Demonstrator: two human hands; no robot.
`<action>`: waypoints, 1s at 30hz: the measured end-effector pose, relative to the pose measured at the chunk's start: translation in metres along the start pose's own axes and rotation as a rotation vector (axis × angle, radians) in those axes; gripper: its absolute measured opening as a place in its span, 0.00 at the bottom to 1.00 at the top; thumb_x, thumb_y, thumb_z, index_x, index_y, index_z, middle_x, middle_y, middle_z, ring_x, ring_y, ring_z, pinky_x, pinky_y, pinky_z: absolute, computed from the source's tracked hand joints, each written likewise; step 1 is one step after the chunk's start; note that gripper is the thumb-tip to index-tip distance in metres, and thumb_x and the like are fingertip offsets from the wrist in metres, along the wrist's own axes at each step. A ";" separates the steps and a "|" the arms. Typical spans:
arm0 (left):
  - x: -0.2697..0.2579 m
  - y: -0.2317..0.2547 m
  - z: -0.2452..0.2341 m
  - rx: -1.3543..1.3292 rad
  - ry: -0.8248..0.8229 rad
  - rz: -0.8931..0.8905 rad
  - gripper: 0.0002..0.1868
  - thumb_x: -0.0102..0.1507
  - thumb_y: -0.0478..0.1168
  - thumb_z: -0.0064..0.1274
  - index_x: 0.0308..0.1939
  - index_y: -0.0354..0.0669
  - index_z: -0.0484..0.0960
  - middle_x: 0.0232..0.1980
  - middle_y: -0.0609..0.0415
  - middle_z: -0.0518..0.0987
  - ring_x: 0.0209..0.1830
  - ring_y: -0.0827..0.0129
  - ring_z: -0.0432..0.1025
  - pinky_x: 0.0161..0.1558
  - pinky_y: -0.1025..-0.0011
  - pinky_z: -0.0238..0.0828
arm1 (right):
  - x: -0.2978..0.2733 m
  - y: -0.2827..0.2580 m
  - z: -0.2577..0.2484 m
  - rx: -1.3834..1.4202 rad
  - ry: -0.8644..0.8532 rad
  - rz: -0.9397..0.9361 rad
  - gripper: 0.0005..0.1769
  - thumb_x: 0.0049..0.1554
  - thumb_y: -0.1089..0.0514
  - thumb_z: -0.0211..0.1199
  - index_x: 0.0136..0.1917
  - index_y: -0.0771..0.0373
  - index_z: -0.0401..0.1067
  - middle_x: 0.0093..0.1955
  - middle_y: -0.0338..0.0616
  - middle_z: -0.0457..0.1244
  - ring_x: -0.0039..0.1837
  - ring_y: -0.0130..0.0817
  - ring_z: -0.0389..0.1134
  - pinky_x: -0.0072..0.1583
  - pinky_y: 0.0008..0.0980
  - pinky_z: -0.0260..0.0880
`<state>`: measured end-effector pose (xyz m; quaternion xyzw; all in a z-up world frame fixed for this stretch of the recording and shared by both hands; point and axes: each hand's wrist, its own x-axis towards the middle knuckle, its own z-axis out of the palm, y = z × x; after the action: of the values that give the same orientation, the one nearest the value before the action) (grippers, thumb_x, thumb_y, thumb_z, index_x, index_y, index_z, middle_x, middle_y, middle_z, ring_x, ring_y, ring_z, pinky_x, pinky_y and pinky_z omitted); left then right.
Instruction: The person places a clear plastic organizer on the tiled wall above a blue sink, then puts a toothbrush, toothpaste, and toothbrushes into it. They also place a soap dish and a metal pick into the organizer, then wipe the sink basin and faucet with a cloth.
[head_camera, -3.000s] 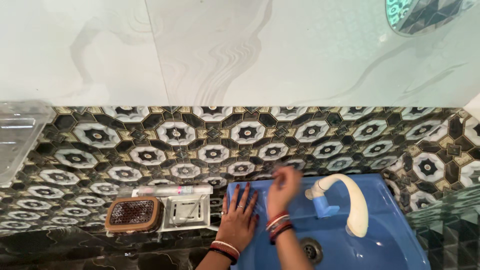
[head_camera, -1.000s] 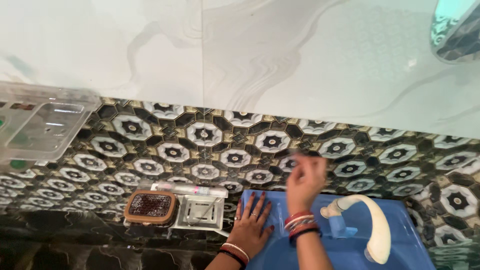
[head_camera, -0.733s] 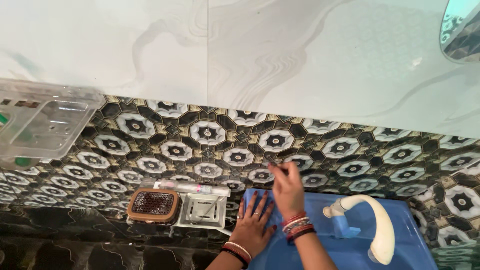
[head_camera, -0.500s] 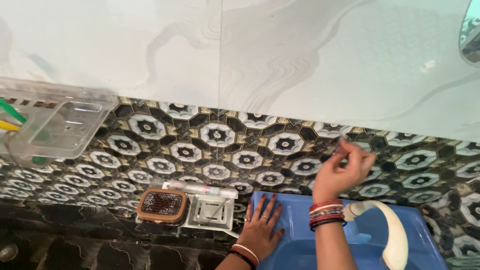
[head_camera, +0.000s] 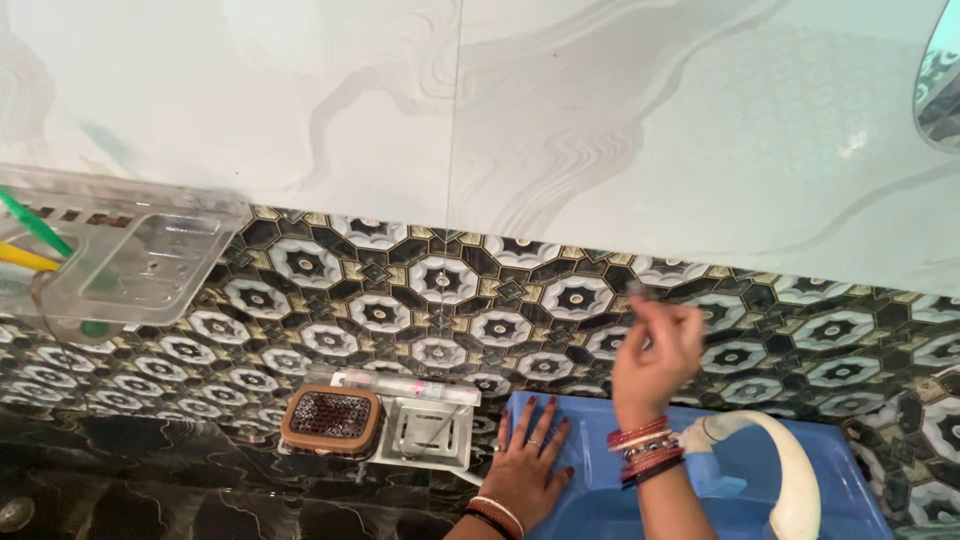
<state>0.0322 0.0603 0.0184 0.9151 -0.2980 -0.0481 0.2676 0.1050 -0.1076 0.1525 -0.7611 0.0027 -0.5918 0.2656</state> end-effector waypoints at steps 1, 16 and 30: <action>-0.001 0.000 0.001 -0.011 -0.013 -0.016 0.37 0.69 0.57 0.37 0.79 0.45 0.55 0.85 0.49 0.37 0.84 0.51 0.27 0.76 0.42 0.17 | -0.001 0.003 -0.001 -0.037 -0.041 -0.038 0.13 0.52 0.78 0.61 0.45 0.65 0.76 0.49 0.44 0.60 0.50 0.37 0.66 0.47 0.33 0.69; 0.000 -0.002 0.008 0.016 0.049 -0.005 0.37 0.69 0.57 0.38 0.78 0.44 0.57 0.85 0.49 0.39 0.84 0.50 0.28 0.75 0.41 0.19 | -0.008 -0.027 -0.005 0.088 -0.228 -0.015 0.19 0.53 0.76 0.59 0.52 0.60 0.79 0.49 0.45 0.61 0.48 0.38 0.69 0.46 0.35 0.70; 0.000 0.002 0.000 0.015 0.028 -0.011 0.37 0.68 0.56 0.41 0.78 0.47 0.55 0.85 0.48 0.40 0.84 0.50 0.29 0.76 0.41 0.20 | 0.007 -0.031 -0.004 0.072 -0.287 -0.158 0.19 0.54 0.75 0.63 0.55 0.57 0.80 0.49 0.47 0.62 0.49 0.44 0.68 0.49 0.41 0.71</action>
<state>0.0310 0.0590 0.0199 0.9192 -0.2897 -0.0344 0.2643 0.0940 -0.0846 0.1725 -0.8256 -0.1162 -0.4957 0.2432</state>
